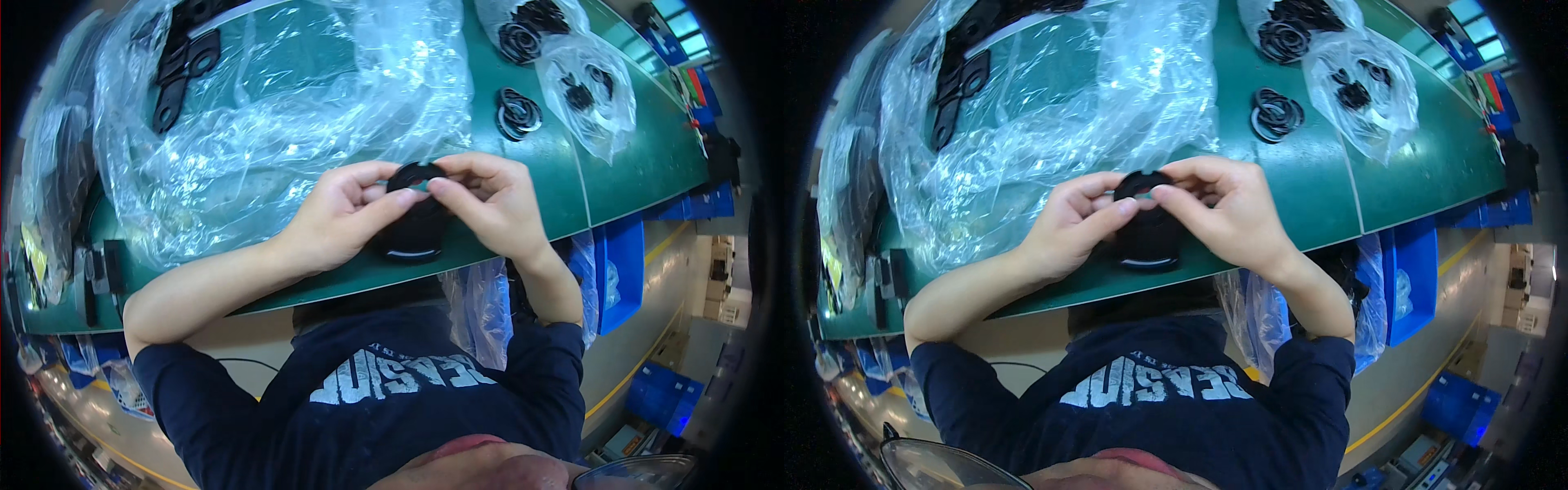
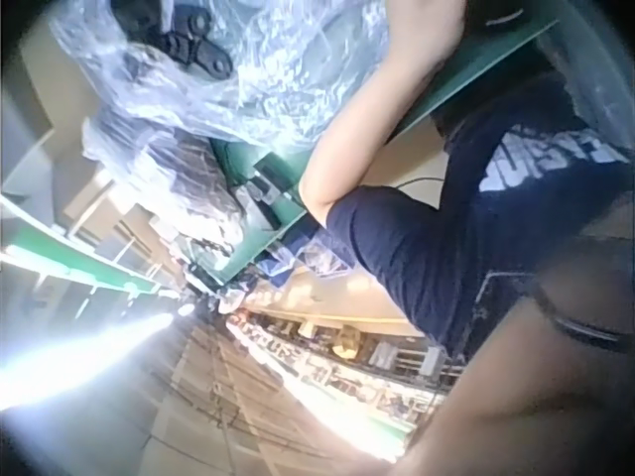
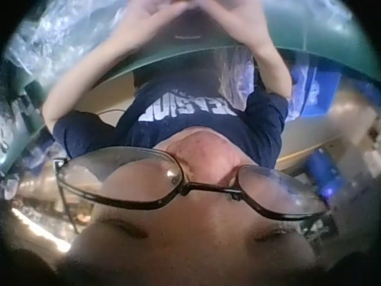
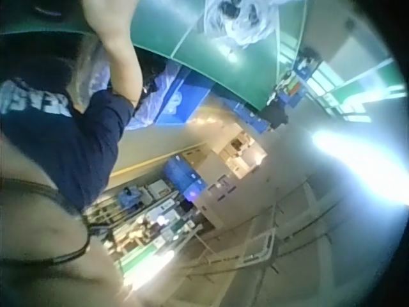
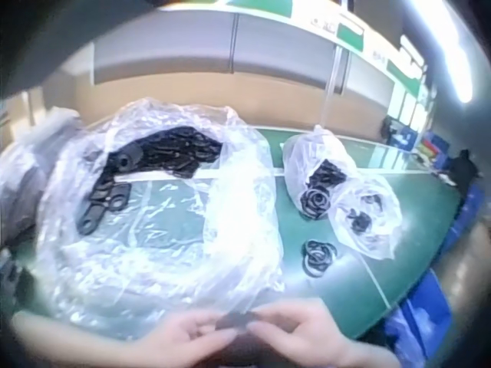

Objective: The person assembles plastic rings and plastic bases by hand at a workbench, taking components from bins and joining them together.

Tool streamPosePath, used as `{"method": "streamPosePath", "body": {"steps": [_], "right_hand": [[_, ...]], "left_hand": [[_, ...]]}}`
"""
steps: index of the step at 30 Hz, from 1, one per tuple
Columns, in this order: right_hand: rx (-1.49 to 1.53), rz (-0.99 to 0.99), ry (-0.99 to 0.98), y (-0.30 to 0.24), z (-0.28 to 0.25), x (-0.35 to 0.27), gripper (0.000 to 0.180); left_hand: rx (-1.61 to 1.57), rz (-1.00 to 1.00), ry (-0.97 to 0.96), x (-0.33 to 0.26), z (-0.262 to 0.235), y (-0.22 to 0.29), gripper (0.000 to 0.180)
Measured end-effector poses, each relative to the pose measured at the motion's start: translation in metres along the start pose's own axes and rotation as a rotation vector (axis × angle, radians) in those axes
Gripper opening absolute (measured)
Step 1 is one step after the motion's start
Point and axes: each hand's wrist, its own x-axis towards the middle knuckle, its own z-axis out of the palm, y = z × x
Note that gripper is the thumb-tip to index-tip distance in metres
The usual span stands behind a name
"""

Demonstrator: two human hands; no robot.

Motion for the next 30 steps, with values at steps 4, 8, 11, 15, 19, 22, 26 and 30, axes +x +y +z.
{"method": "streamPosePath", "body": {"steps": [4, 8, 11, 15, 19, 22, 26, 30], "right_hand": [[-0.11, -0.028, -0.028, -0.002, -0.013, 0.002, 0.02], [-0.557, -0.302, 0.257, 0.002, -0.065, 0.03, 0.018], [-0.864, -0.288, 0.333, -0.004, -0.093, 0.046, 0.017], [-1.249, -0.35, 0.3, 0.004, -0.098, 0.07, 0.02], [-1.322, -0.11, 0.246, 0.004, -0.096, 0.088, 0.021], [-1.144, -0.142, 0.243, 0.0, -0.101, 0.089, 0.02], [-0.905, -0.178, 0.379, -0.012, -0.106, 0.076, 0.02], [-0.635, -0.062, 0.398, -0.007, -0.115, 0.07, 0.02]], "left_hand": [[0.006, -0.014, 0.029, -0.002, 0.002, 0.004, 0.029], [0.103, -0.031, 0.025, -0.003, 0.001, 0.003, 0.029], [0.111, -0.02, 0.009, -0.003, 0.001, 0.003, 0.029], [0.123, -0.023, -0.005, -0.001, 0.001, 0.004, 0.029], [0.137, -0.04, -0.004, -0.002, 0.0, 0.005, 0.029], [0.106, -0.037, -0.001, -0.002, -0.001, 0.005, 0.028], [0.043, -0.027, 0.008, -0.002, -0.003, -0.002, 0.028], [0.066, -0.029, -0.002, -0.002, -0.003, -0.001, 0.028]]}}
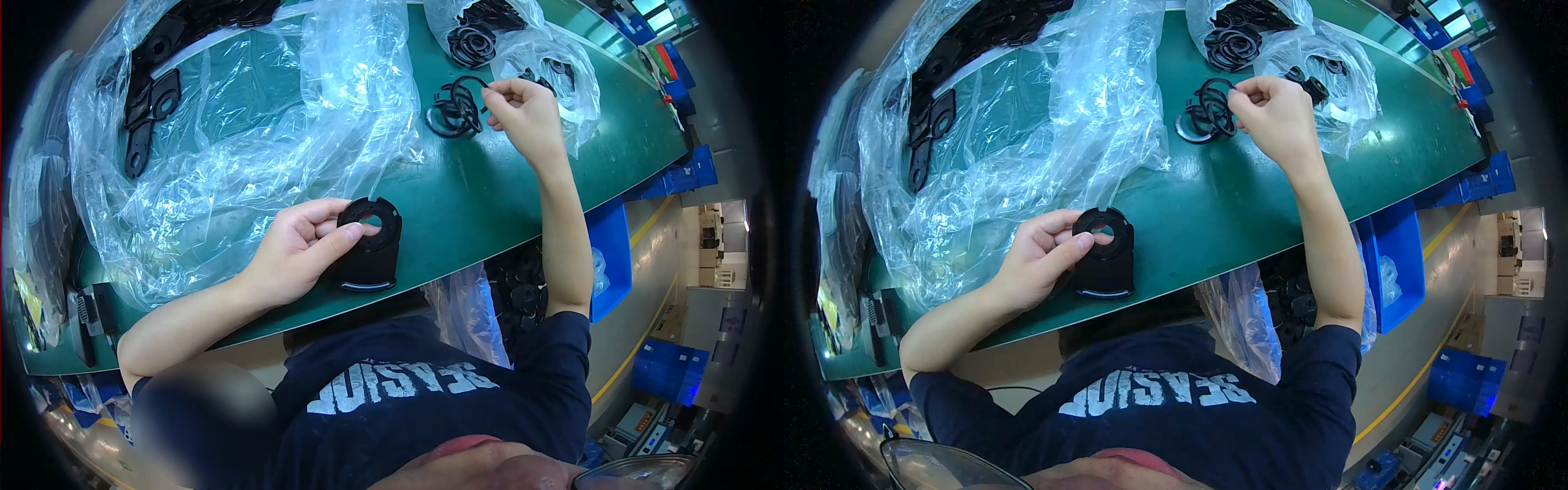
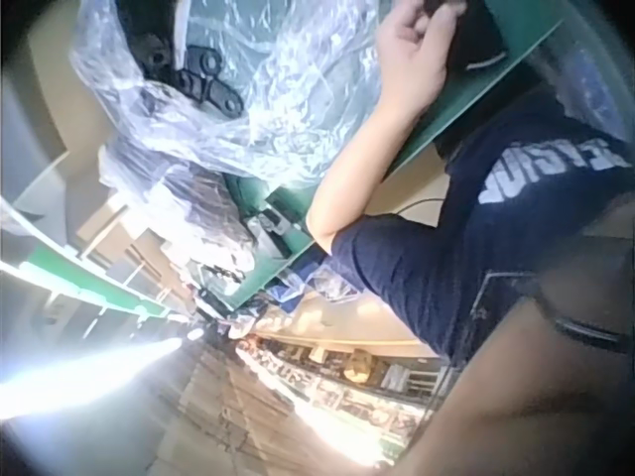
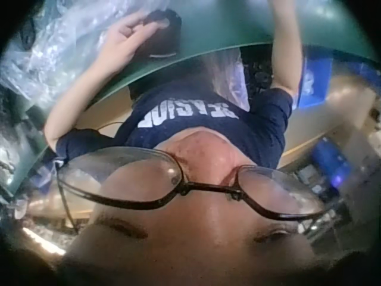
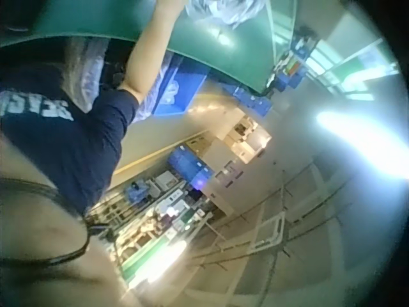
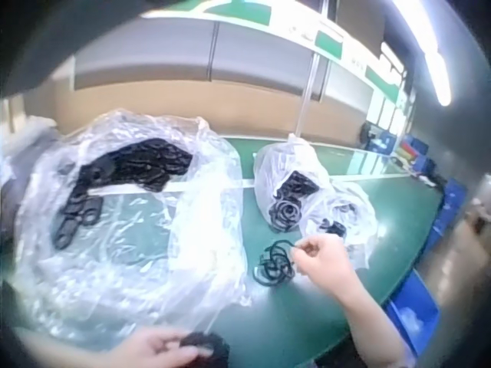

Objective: The person assembles plastic rings and plastic bases by hand at a workbench, taking components from bins and joining them together.

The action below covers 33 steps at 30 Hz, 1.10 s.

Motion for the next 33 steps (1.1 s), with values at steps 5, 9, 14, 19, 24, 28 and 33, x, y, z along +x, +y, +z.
{"method": "streamPosePath", "body": {"steps": [5, 9, 14, 19, 24, 28, 33], "right_hand": [[0.231, 0.059, -0.054, 0.01, -0.001, -0.004, 0.019], [0.203, 0.05, -0.016, 0.012, 0.001, -0.007, 0.017], [-0.031, -0.154, 0.081, 0.016, 0.005, -0.016, 0.012], [0.325, -0.252, 0.228, 0.014, 0.006, -0.027, 0.01], [0.106, -0.388, 0.15, -0.002, 0.008, -0.057, 0.01], [-0.135, -0.583, 0.015, -0.011, 0.012, -0.087, 0.013], [-0.264, -0.573, -0.165, -0.013, 0.01, -0.105, 0.022]], "left_hand": [[0.022, 0.006, -0.012, -0.001, 0.001, 0.003, 0.028], [0.016, 0.008, -0.007, -0.002, 0.002, 0.005, 0.029], [0.034, 0.016, -0.015, -0.001, 0.0, 0.002, 0.029], [0.037, -0.003, -0.026, -0.002, 0.002, 0.005, 0.03], [0.052, -0.011, -0.012, -0.004, 0.002, 0.006, 0.03], [0.009, -0.019, 0.011, -0.002, 0.002, 0.005, 0.03], [-0.059, -0.037, 0.048, 0.0, 0.002, 0.003, 0.029]]}}
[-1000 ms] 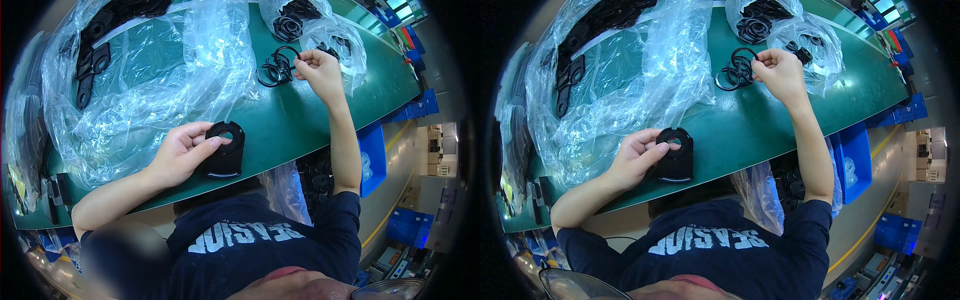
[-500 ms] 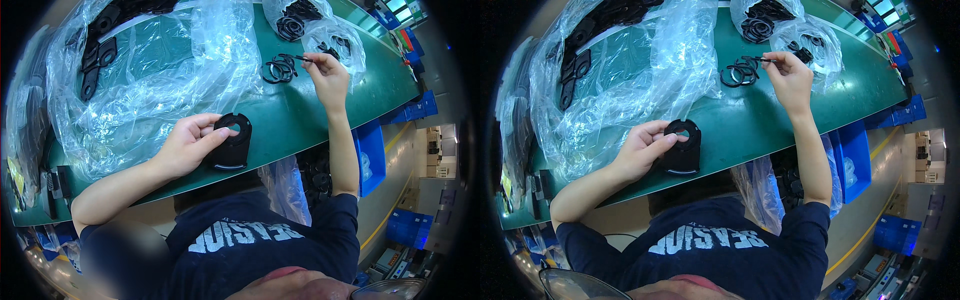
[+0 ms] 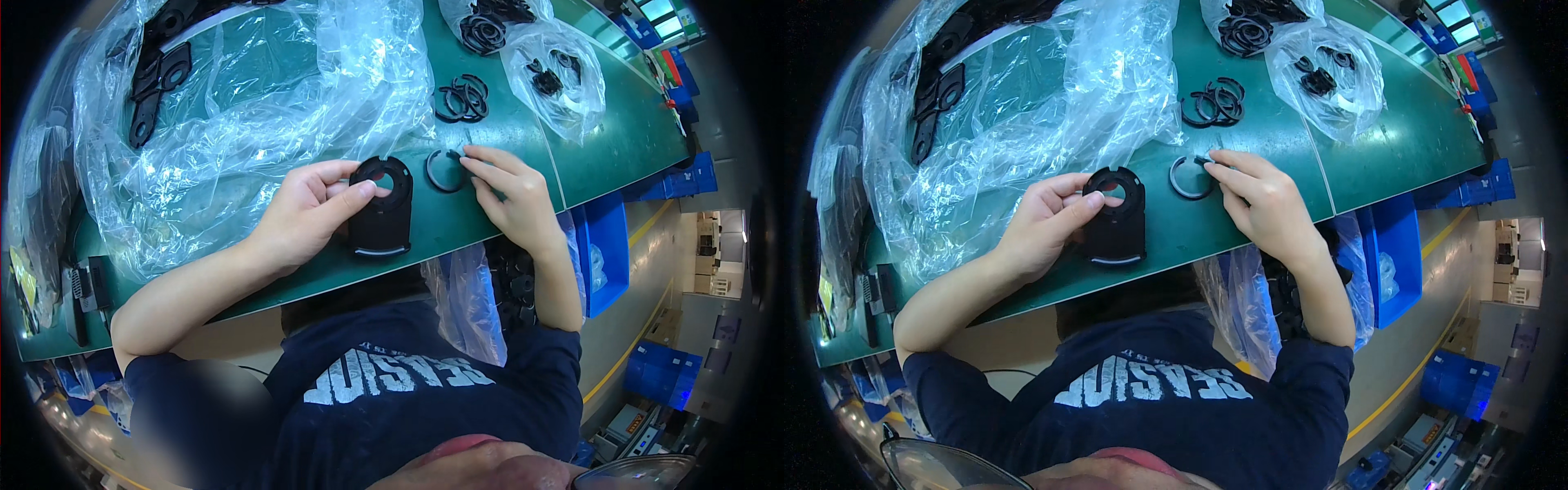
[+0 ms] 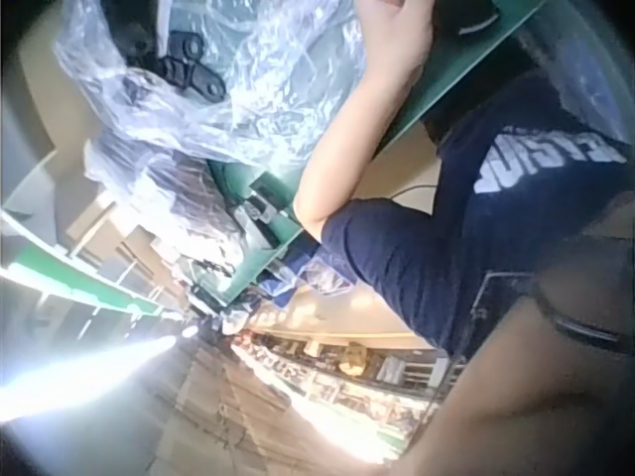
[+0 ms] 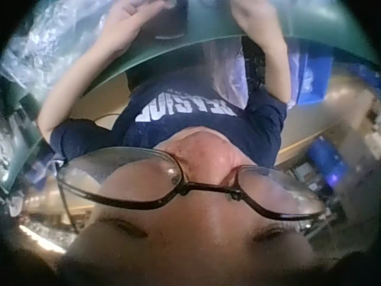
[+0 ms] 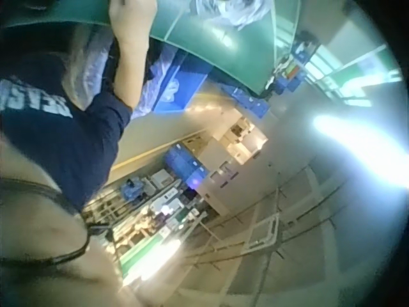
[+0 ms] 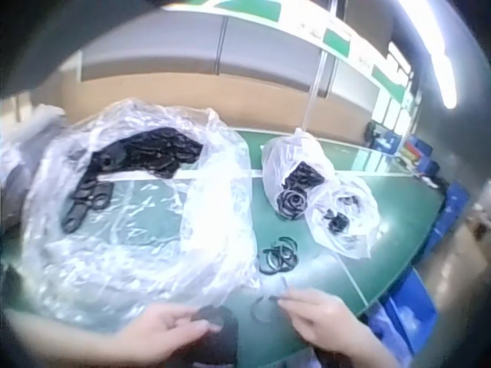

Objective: The person assembles plastic rings and plastic bases by hand at a workbench, taking components from bins and joining them together.

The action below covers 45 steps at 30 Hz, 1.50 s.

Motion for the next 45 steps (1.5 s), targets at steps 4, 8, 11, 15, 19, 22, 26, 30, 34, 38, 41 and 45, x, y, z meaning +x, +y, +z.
{"method": "streamPosePath", "body": {"steps": [4, 8, 11, 15, 19, 22, 26, 30, 34, 38, 41, 45], "right_hand": [[0.089, 0.044, -0.015, -0.008, -0.01, 0.006, 0.031], [0.111, 0.112, -0.008, -0.02, 0.001, 0.015, 0.045], [0.046, 0.142, -0.073, -0.023, 0.007, 0.016, 0.047], [0.213, 0.23, -0.047, -0.026, 0.008, 0.018, 0.048], [0.682, 0.288, 0.14, -0.037, 0.017, 0.017, 0.049], [0.584, 0.173, 0.068, -0.052, 0.015, 0.02, 0.055], [0.296, 0.048, 0.07, -0.07, 0.02, 0.027, 0.052], [0.143, -0.055, 0.156, -0.073, 0.031, 0.029, 0.049], [0.124, -0.028, 0.129, -0.076, 0.029, 0.029, 0.053], [0.094, -0.052, 0.129, -0.082, 0.031, 0.028, 0.052], [0.097, -0.066, 0.134, -0.08, 0.032, 0.029, 0.051], [0.215, -0.054, 0.118, -0.076, 0.028, 0.031, 0.047]], "left_hand": [[-0.017, -0.019, 0.014, 0.003, -0.001, -0.004, 0.029], [-0.061, -0.015, 0.023, 0.003, 0.001, -0.005, 0.032], [-0.093, -0.026, -0.009, 0.002, 0.0, -0.003, 0.031], [-0.078, -0.028, -0.012, 0.0, -0.001, -0.002, 0.031], [-0.052, -0.044, -0.004, 0.0, 0.002, -0.001, 0.032], [-0.011, -0.039, -0.013, 0.0, -0.001, 0.0, 0.034], [-0.101, -0.016, -0.105, 0.001, -0.005, -0.004, 0.036], [-0.115, -0.011, -0.116, 0.001, -0.007, -0.008, 0.037], [-0.047, -0.007, -0.11, -0.001, -0.007, -0.008, 0.035], [0.118, 0.035, -0.051, -0.002, -0.005, -0.009, 0.031], [0.1, 0.034, -0.008, -0.003, 0.0, -0.005, 0.03], [0.096, 0.022, 0.01, -0.005, 0.001, -0.004, 0.03]]}}
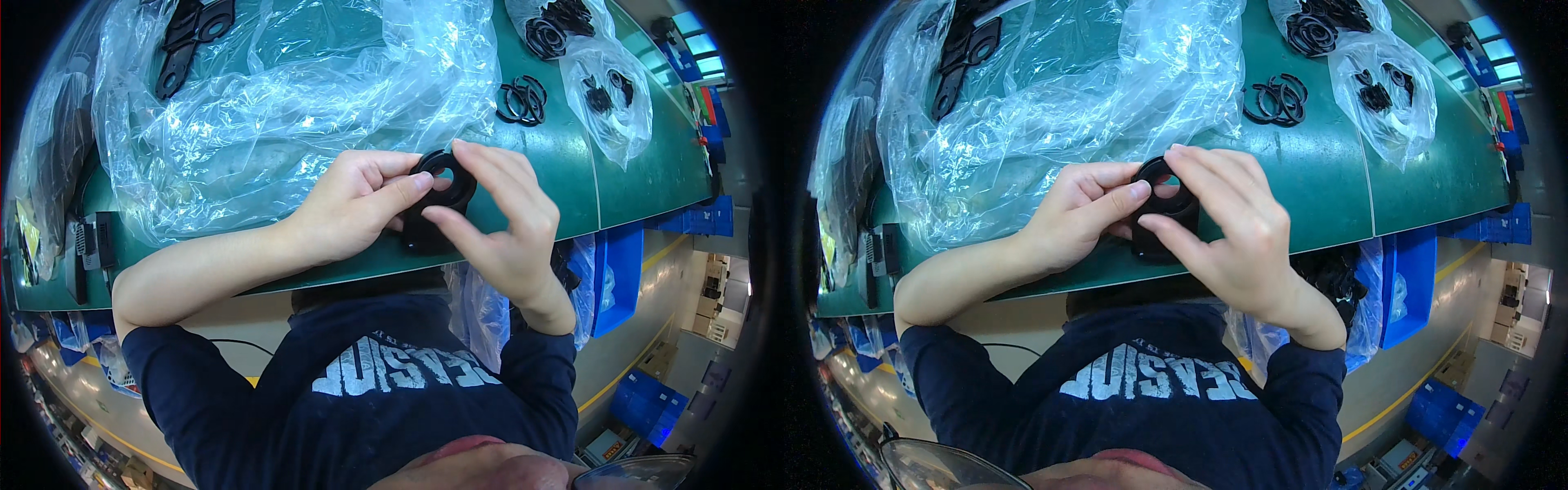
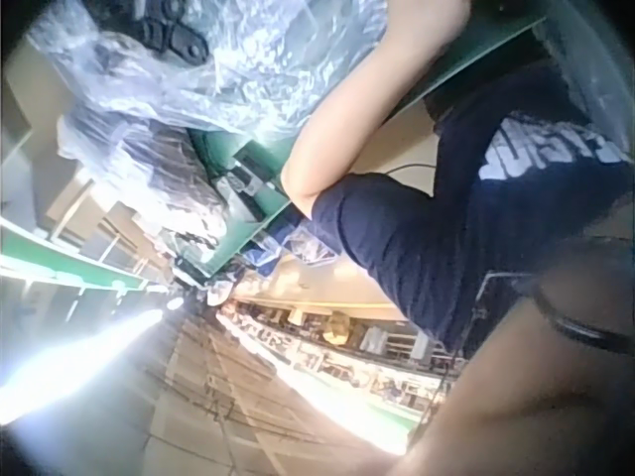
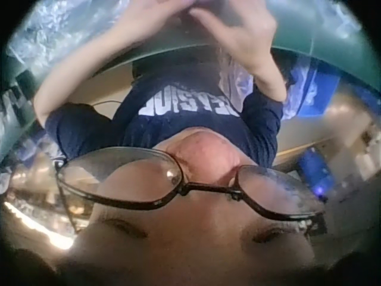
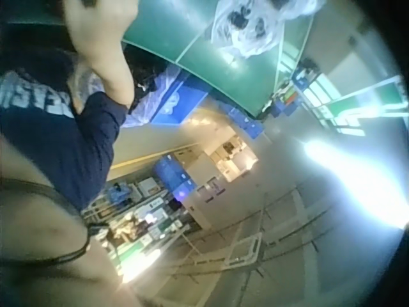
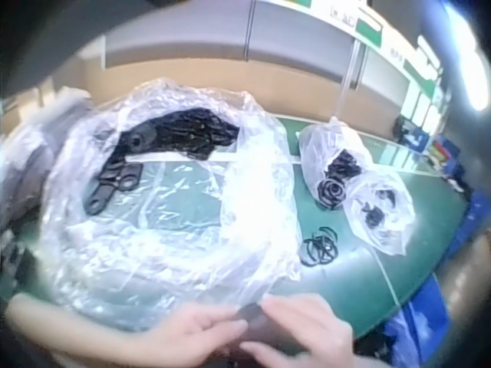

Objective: The person assembles plastic rings and plastic bases by hand at a workbench, taking components from bins and joining them together.

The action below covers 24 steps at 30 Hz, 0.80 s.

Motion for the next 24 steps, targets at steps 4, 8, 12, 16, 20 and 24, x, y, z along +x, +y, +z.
{"method": "streamPosePath", "body": {"steps": [4, 8, 12, 16, 20, 24], "right_hand": [[0.299, 0.226, 0.047, 0.011, 0.005, 0.009, 0.027], [0.469, 0.353, -0.072, 0.017, 0.006, 0.011, 0.023], [0.555, 0.395, -0.13, 0.021, 0.006, 0.012, 0.019], [0.577, 0.453, -0.217, 0.016, 0.002, 0.014, 0.018], [0.51, 0.4, -0.237, 0.018, 0.0, 0.015, 0.018], [0.489, 0.397, -0.253, 0.02, 0.001, 0.016, 0.016]], "left_hand": [[0.067, 0.005, -0.037, -0.001, -0.001, -0.002, 0.031], [0.102, 0.088, -0.036, -0.003, 0.002, -0.001, 0.031], [0.15, 0.123, -0.031, -0.003, 0.003, -0.002, 0.03], [0.156, 0.138, -0.015, -0.003, 0.004, -0.003, 0.03], [0.18, 0.164, -0.013, -0.003, 0.004, -0.005, 0.03], [0.237, 0.16, -0.005, -0.003, 0.004, -0.004, 0.03]]}}
